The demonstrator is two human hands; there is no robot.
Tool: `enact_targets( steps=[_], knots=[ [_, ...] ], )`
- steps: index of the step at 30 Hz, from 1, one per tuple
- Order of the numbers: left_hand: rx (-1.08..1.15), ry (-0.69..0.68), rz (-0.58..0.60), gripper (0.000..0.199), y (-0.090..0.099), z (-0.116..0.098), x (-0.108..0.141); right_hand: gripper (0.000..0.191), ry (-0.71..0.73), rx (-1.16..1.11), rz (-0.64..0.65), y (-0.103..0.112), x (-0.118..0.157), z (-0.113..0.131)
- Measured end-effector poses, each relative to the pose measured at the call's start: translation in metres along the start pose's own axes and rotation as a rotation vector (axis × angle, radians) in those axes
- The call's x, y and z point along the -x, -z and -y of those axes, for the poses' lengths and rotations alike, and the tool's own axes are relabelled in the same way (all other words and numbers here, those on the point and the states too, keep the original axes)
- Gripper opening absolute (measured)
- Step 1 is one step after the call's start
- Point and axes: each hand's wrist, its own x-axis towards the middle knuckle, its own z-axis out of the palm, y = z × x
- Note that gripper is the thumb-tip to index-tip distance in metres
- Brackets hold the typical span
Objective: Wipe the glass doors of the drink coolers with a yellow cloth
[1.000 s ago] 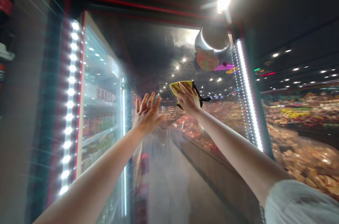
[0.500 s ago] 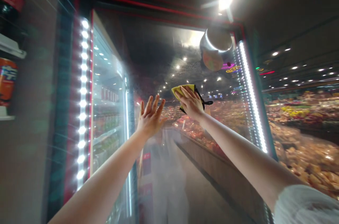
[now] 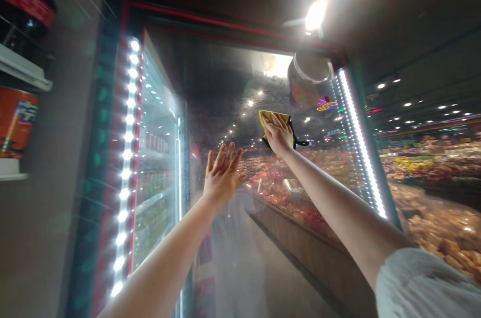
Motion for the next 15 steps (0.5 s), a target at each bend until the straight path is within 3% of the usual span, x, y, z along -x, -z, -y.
enact_targets(
  steps=[2,4,6,8,11,13,15],
  knots=[
    [-0.01,-0.008,-0.01,0.075,0.001,0.0,0.001,0.049,0.2,-0.007,0.03,0.003,0.017,0.004],
    [-0.026,-0.006,0.003,0.075,0.001,0.0,0.001,0.047,0.287,-0.022,0.032,0.008,0.029,-0.006],
    [-0.044,0.005,0.024,0.076,0.001,0.0,0.001,0.048,0.18,-0.038,-0.017,0.01,0.025,-0.018],
    [-0.059,0.013,0.041,0.077,0.001,0.0,0.001,0.05,-0.023,-0.049,-0.079,0.008,0.007,-0.023],
    [-0.069,0.01,0.047,0.076,0.002,0.0,0.002,0.05,-0.171,-0.057,-0.116,-0.001,-0.02,-0.006],
    [-0.073,0.003,0.038,0.075,0.004,0.0,0.002,0.048,-0.069,-0.062,-0.097,-0.005,-0.021,0.011],
    [-0.073,-0.005,0.028,0.074,0.005,-0.001,0.002,0.046,0.131,-0.068,-0.048,-0.003,-0.006,0.019]
  ],
)
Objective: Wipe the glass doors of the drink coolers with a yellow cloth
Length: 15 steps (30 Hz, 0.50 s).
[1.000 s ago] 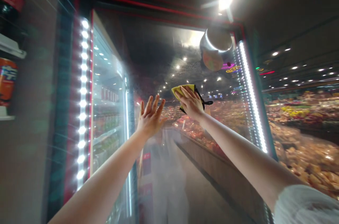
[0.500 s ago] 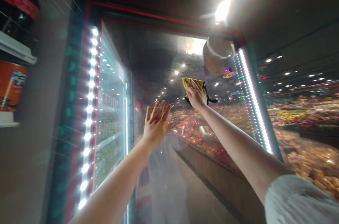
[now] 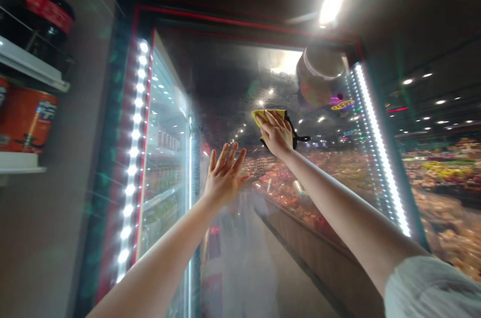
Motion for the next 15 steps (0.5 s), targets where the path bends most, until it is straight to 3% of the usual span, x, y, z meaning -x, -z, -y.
enact_targets(
  steps=[2,4,7,9,11,13,15],
  knots=[
    [0.006,0.0,0.002,0.074,0.002,0.0,-0.001,0.046,0.168,-0.011,0.066,0.008,0.02,-0.001],
    [0.015,0.005,0.025,0.075,0.004,0.001,-0.001,0.046,0.225,-0.017,0.108,0.015,0.033,-0.009],
    [0.027,0.008,0.068,0.079,0.008,0.004,-0.002,0.046,0.082,-0.021,0.059,0.012,0.024,-0.013],
    [0.025,0.031,0.073,0.082,0.012,0.007,-0.001,0.047,-0.059,-0.03,-0.013,0.001,0.008,0.002],
    [0.017,0.081,0.064,0.084,0.015,0.011,0.002,0.05,-0.105,-0.05,-0.045,-0.01,-0.002,0.026],
    [0.004,0.125,0.064,0.083,0.019,0.015,0.006,0.052,-0.008,-0.068,-0.002,-0.014,0.002,0.047],
    [-0.013,0.155,0.074,0.082,0.023,0.021,0.012,0.052,0.176,-0.076,0.091,-0.009,0.017,0.056]
  ],
)
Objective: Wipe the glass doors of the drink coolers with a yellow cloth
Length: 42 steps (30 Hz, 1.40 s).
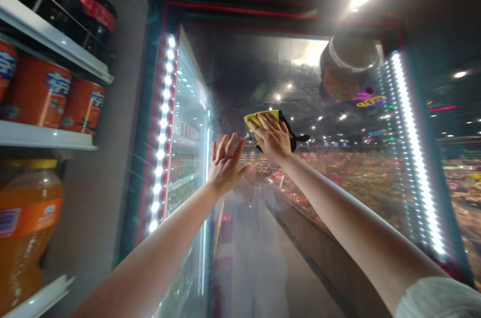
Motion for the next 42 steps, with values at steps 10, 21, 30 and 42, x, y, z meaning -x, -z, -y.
enact_targets(
  steps=[10,21,30,42],
  knots=[
    [-0.028,0.074,0.028,0.088,0.01,0.035,0.03,0.048,-0.181,-0.007,-0.145,-0.012,-0.019,0.0],
    [-0.024,0.088,0.058,0.092,0.018,0.038,0.035,0.046,0.119,-0.023,0.078,0.01,0.007,-0.004],
    [-0.026,0.078,0.058,0.09,0.02,0.041,0.047,0.048,-0.034,-0.083,-0.062,-0.027,-0.052,0.068],
    [-0.031,0.076,0.061,0.092,0.02,0.053,0.072,0.044,-0.043,-0.085,-0.092,-0.018,-0.039,0.052]
  ],
)
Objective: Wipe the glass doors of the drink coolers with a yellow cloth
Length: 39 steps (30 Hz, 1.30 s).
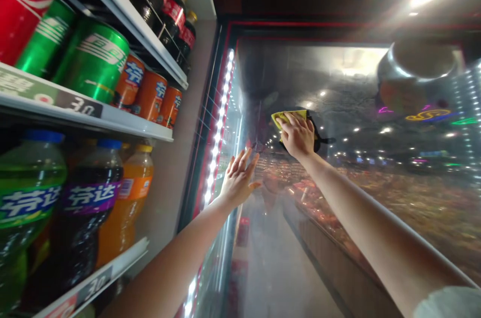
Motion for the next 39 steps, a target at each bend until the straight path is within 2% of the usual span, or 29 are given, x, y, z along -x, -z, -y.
enact_targets(
  steps=[3,5,7,9,11,13,15,17,19,22,26,28,30,33,35,37,39],
  knots=[
    [0.002,-0.001,-0.009,0.091,0.0,-0.001,0.0,0.045,-0.03,-0.013,-0.023,-0.016,-0.011,0.03],
    [0.006,-0.002,-0.003,0.091,0.001,-0.001,0.0,0.047,0.084,-0.03,0.031,-0.018,-0.006,0.042],
    [0.014,0.022,0.0,0.092,0.002,-0.002,0.0,0.048,0.241,-0.048,0.119,-0.011,0.005,0.04],
    [0.021,0.079,-0.01,0.096,0.001,-0.002,0.0,0.047,0.33,-0.055,0.185,0.0,0.012,0.027],
    [0.02,0.126,-0.021,0.099,0.0,-0.002,0.0,0.044,0.308,-0.044,0.187,0.008,0.01,0.014],
    [0.008,0.13,-0.025,0.1,-0.003,-0.002,0.001,0.043,0.213,-0.032,0.126,0.007,-0.003,0.01],
    [-0.008,0.12,-0.028,0.1,-0.005,-0.002,0.003,0.043,0.106,-0.035,0.039,-0.003,-0.02,0.018],
    [-0.019,0.117,-0.028,0.102,-0.006,-0.002,0.004,0.044,0.03,-0.056,-0.034,-0.018,-0.035,0.037],
    [-0.018,0.115,-0.031,0.103,-0.007,-0.003,0.004,0.044,0.033,-0.085,-0.058,-0.031,-0.042,0.057],
    [0.007,0.112,-0.031,0.104,-0.004,-0.003,0.004,0.044,0.196,-0.121,0.023,-0.036,-0.034,0.071],
    [0.053,0.093,-0.007,0.101,0.003,0.006,0.009,0.041,0.435,-0.127,0.183,-0.016,-0.018,0.046],
    [0.06,0.07,-0.009,0.097,0.005,0.013,0.015,0.039,0.434,-0.113,0.201,-0.007,-0.02,0.031],
    [0.061,0.044,-0.016,0.095,0.006,0.019,0.022,0.039,0.347,-0.105,0.157,-0.006,-0.028,0.029],
    [0.06,0.023,-0.02,0.094,0.003,0.024,0.028,0.041,0.169,-0.112,0.055,-0.021,-0.04,0.056],
    [0.063,0.026,-0.027,0.092,0.0,0.024,0.029,0.042,0.119,-0.123,0.034,-0.034,-0.039,0.081],
    [0.075,0.024,-0.037,0.09,-0.001,0.022,0.03,0.043,0.171,-0.143,0.058,-0.043,-0.032,0.098],
    [0.086,0.022,-0.045,0.089,-0.001,0.021,0.03,0.043,0.304,-0.17,0.105,-0.044,-0.023,0.099]
  ],
)
